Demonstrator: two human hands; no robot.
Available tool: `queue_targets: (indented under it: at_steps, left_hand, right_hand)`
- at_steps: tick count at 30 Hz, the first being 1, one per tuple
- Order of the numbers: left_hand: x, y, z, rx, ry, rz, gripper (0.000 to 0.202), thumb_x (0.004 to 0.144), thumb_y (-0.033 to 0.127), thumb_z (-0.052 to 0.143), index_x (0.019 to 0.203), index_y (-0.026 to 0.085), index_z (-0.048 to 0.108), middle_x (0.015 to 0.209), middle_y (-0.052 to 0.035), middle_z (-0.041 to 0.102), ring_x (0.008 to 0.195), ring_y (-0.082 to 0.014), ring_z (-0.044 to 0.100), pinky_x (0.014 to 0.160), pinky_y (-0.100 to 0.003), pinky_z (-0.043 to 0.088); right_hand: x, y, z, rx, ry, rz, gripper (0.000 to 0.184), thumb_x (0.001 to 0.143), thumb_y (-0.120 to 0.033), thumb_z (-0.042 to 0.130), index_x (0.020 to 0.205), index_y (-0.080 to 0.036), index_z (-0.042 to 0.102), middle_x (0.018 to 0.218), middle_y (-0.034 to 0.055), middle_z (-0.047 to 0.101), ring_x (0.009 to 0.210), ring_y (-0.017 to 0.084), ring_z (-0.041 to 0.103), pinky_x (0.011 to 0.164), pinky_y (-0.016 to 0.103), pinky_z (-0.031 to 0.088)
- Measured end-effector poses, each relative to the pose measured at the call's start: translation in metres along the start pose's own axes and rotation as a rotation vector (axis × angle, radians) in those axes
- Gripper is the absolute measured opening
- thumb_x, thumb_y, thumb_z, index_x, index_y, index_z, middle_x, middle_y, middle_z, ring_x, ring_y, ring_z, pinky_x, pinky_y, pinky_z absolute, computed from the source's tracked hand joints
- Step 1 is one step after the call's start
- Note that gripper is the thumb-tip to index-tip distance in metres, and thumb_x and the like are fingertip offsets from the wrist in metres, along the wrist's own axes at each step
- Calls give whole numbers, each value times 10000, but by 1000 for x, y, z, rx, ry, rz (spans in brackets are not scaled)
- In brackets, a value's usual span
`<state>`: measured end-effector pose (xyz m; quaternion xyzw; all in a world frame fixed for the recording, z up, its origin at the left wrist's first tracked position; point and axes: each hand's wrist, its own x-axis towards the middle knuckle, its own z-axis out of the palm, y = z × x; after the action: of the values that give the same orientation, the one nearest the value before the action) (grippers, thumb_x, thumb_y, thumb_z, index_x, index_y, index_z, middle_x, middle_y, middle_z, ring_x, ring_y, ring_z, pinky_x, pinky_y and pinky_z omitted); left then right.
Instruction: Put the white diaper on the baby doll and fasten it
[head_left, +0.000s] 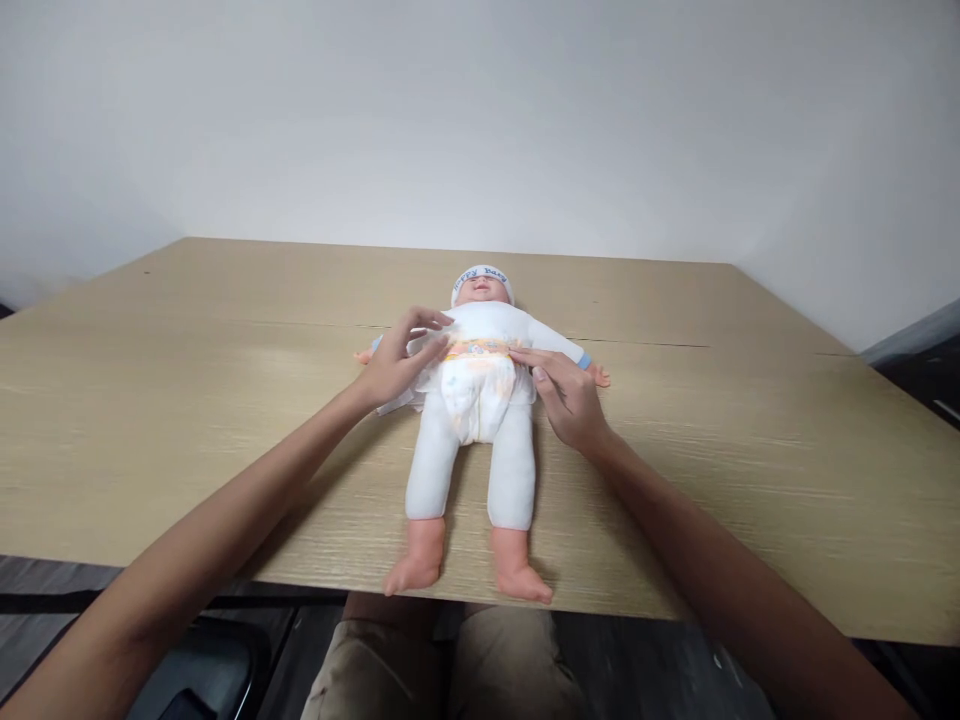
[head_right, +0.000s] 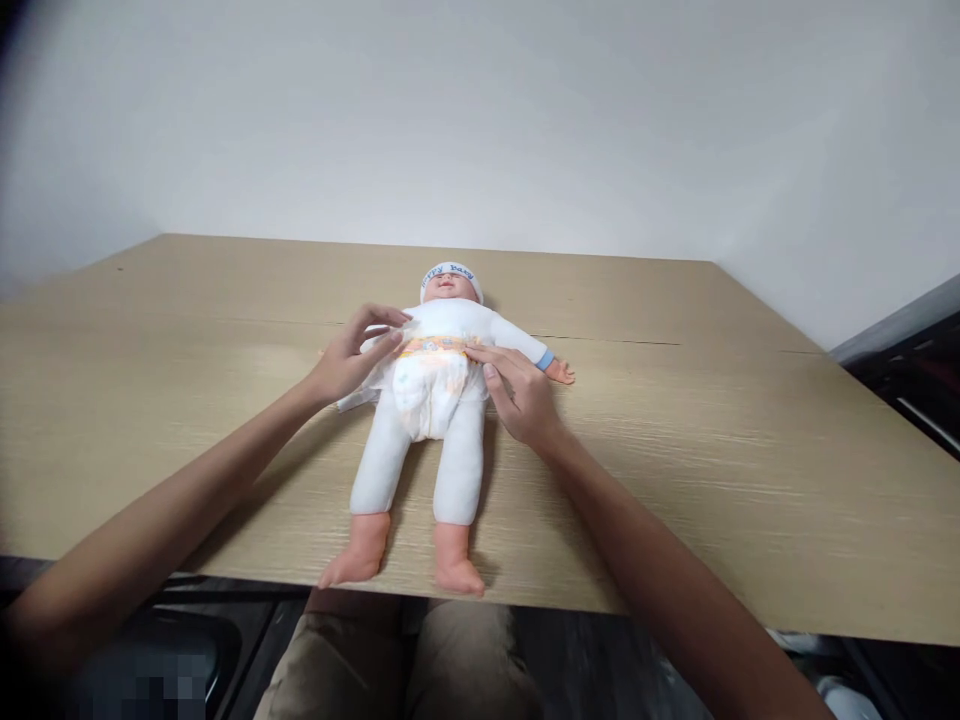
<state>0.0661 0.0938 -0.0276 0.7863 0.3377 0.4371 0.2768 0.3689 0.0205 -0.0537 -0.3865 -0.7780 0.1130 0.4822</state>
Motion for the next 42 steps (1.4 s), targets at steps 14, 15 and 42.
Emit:
queue_targets:
  at_steps: [14,15,42]
  left_hand:
    - [-21,-34,3,-94,-19,-135,447,1115,622,522,1221,200,625,1083,-57,709,966,-226,653,886,-367,541]
    - [-21,-36,4,-147,-34,-144,463,1088,638,589,1237,201,619,1025,-37,681,904,-212,629,829,-348,522]
    - [-23,-26,-27,16,-221,347,256,1005,381,726,1206,231,680,1159,-103,750,1036,-267,662,963,-412,540]
  right_hand:
    - [52,-57,27,-234,88,-94,172,1125,-316,578,1119,-275,745,1043,70,759,924,274,648,941,464,506]
    - [61,-62,32,-231,18,-105,164,1123,-317,581,1123,-272,738,1044,71,749,942,275,649,952,460,504]
    - [104,-49,61,-83,-411,165,259,1080,-283,424,1129,-240,675,1122,80,761,1067,287,643,959,429,470]
